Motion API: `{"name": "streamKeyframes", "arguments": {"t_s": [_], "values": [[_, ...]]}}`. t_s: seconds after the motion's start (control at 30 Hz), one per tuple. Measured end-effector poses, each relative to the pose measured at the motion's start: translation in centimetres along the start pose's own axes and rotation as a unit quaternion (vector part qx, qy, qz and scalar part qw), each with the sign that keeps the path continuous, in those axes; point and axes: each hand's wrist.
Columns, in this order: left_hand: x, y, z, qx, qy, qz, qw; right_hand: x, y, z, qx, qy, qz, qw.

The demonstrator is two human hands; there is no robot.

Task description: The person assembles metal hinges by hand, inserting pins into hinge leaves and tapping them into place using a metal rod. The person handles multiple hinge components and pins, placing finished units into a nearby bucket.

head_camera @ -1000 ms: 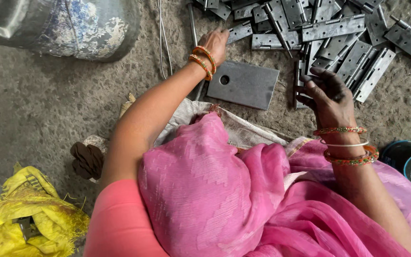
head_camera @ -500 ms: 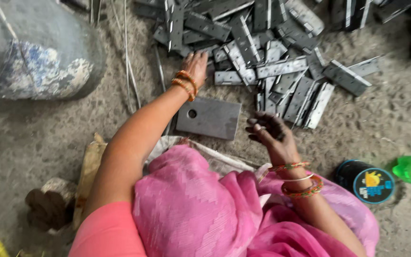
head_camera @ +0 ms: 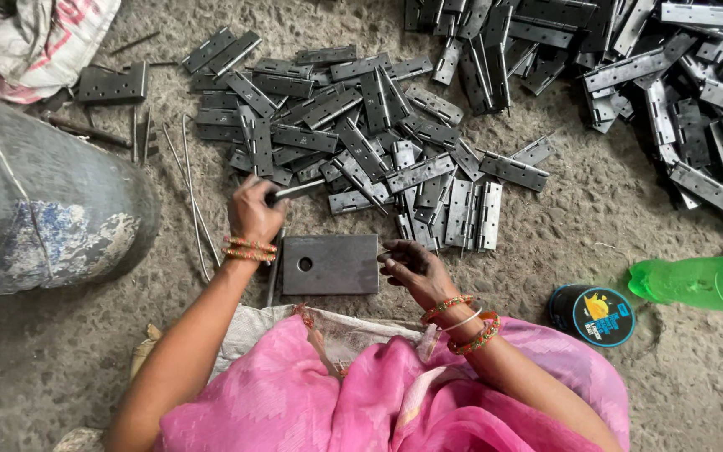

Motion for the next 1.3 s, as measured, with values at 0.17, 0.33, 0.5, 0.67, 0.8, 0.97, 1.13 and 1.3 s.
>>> {"name": "streamKeyframes", "arguments": {"t_s": [0.17,0.33,0.5,0.67,0.8,0.97,1.13,1.3], "values": [[-0.4,3.0,-6.1,-0.012,0.034,0.024,0.999,0.6,0.8,-0.5,0.006,0.015,-0.038,0.999],[-0.8,6.5,-8.7,-0.153,-0.085,-0.015,0.984,1.6,1.5,-0.9,0.003,0.009,-0.079,0.997],[-0.6,7.2,-7.6,-0.152,-0.075,0.004,0.986,2.3,2.0,-0.3,0.002,0.023,-0.09,0.996],[-0.1,4.5,-7.2,-0.099,-0.319,-0.29,0.897,2.8,2.1,0.4,-0.011,0.004,-0.107,0.994],[1.3,3.8,-9.7,0.057,-0.128,-0.235,0.962,3.4,1.8,0.9,-0.001,0.009,-0.111,0.994],[1.3,6.0,-11.7,-0.088,0.007,0.039,0.995,4.4,1.1,2.1,0.035,-0.037,-0.172,0.984],[1.0,7.0,-12.1,-0.082,-0.144,-0.085,0.982,5.3,-0.2,2.2,0.085,-0.075,-0.265,0.958],[1.4,7.7,-11.4,-0.081,-0.084,0.057,0.991,5.3,-0.1,2.2,0.076,-0.057,-0.275,0.957]]}}
Point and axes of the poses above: each hand's wrist, its own z-axis towards the middle knuckle, its own y-axis out of the palm, x = y × z, and after that the axes turned 14 degrees about y, right-handed
